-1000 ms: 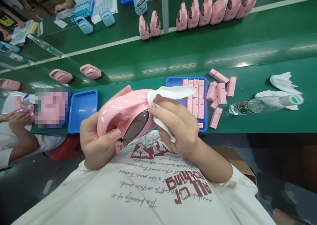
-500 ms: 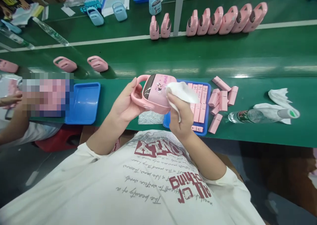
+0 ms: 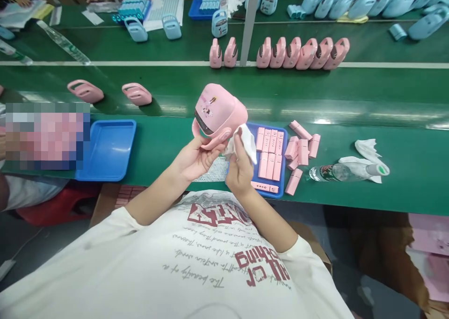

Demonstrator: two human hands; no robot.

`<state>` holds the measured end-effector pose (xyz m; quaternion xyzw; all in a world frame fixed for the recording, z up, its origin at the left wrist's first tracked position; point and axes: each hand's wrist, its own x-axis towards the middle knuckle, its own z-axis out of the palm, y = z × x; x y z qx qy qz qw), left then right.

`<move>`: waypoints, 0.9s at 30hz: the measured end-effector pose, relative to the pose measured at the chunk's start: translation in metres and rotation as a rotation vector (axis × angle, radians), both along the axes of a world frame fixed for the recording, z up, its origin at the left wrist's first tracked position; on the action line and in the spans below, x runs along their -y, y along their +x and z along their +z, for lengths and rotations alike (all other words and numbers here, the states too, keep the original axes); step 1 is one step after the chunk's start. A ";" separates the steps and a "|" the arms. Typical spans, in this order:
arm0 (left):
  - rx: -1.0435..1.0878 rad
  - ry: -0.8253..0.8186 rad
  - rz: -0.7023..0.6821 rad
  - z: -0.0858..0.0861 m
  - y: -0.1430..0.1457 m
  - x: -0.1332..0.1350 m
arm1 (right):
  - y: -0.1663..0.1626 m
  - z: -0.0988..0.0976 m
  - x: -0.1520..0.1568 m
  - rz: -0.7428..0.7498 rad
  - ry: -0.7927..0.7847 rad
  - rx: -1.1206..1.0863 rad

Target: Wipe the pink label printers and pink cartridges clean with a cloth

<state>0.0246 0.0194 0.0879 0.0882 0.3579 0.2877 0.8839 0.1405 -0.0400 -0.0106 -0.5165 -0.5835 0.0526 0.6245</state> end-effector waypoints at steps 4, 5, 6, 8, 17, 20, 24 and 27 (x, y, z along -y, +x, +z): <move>-0.017 0.042 -0.002 -0.005 -0.011 0.000 | -0.006 0.026 0.004 -0.120 0.115 -0.248; -0.019 0.066 -0.002 -0.005 -0.014 0.001 | -0.004 0.032 0.004 -0.147 0.141 -0.284; -0.016 0.093 -0.002 -0.004 -0.016 0.003 | -0.002 0.037 0.005 -0.181 0.168 -0.320; -0.015 0.133 -0.006 0.000 -0.020 0.007 | 0.005 0.046 0.007 -0.212 0.205 -0.376; -0.058 0.109 -0.129 0.021 -0.028 0.022 | 0.025 0.073 0.032 0.009 0.069 0.027; -0.035 0.124 -0.135 0.024 -0.028 0.026 | 0.023 0.082 0.034 0.127 0.082 0.275; -0.023 0.135 -0.148 0.020 -0.027 0.023 | 0.018 0.089 0.038 0.225 0.032 0.297; -0.016 0.159 -0.179 0.009 -0.029 0.012 | 0.033 0.081 0.040 0.198 -0.105 0.052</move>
